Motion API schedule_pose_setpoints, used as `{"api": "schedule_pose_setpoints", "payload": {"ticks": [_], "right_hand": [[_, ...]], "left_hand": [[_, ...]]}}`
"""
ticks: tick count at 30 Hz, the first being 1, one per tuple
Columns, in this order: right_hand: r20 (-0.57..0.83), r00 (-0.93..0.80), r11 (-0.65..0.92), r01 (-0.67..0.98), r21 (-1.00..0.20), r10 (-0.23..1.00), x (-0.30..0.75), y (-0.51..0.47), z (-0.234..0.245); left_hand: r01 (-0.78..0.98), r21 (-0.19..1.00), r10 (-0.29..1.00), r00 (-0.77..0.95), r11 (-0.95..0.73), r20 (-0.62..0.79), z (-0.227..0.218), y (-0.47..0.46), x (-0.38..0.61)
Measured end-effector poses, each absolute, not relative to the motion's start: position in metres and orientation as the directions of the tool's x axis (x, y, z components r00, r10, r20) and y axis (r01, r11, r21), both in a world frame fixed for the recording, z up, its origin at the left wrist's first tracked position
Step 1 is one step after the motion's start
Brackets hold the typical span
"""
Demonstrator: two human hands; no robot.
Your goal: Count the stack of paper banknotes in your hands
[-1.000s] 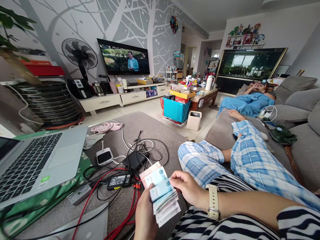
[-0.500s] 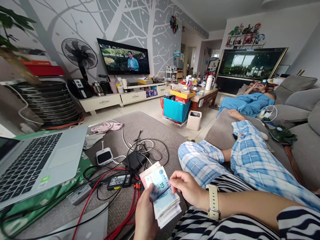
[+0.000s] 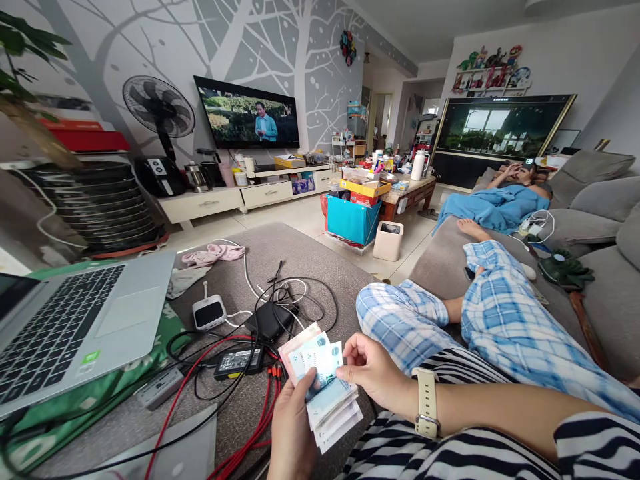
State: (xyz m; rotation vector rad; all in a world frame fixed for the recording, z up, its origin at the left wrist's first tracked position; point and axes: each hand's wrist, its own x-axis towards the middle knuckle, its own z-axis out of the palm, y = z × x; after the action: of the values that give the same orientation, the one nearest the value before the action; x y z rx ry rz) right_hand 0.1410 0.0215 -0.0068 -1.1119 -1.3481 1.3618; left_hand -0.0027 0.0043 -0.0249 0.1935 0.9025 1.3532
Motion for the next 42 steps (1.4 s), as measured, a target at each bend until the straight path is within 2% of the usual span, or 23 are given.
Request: {"api": "schedule_pose_setpoints", "payload": {"ticks": [6, 14, 20, 26, 32, 42], "right_hand": [[-0.023, -0.154, -0.023, 0.007, -1.0, 0.988, 0.141, 0.023, -0.007], [-0.089, -0.179, -0.07, 0.113, -0.991, 0.98, 0.14, 0.024, -0.003], [-0.079, -0.173, -0.053, 0.15, -0.987, 0.982, 0.14, 0.024, 0.002], [-0.061, -0.175, -0.034, 0.153, -0.988, 0.983, 0.139, 0.024, 0.004], [-0.059, -0.194, -0.035, 0.123, -0.992, 0.979, 0.139, 0.023, 0.004], [-0.028, -0.243, -0.011, 0.068, -0.998, 0.97, 0.139, 0.02, 0.007]], "left_hand": [[-0.733, 0.641, 0.91, -0.074, 0.228, -0.408, -0.029, 0.005, -0.003], [-0.699, 0.685, 0.922, -0.096, 0.206, -0.374, -0.033, 0.004, -0.003], [-0.715, 0.657, 0.903, -0.086, 0.239, -0.421, -0.026, 0.003, -0.002], [-0.732, 0.635, 0.891, -0.085, 0.249, -0.447, -0.023, 0.004, -0.003], [-0.722, 0.659, 0.875, -0.163, 0.208, -0.455, -0.022, 0.006, -0.004], [-0.726, 0.647, 0.867, -0.146, 0.233, -0.476, -0.007, 0.004, -0.004]]}}
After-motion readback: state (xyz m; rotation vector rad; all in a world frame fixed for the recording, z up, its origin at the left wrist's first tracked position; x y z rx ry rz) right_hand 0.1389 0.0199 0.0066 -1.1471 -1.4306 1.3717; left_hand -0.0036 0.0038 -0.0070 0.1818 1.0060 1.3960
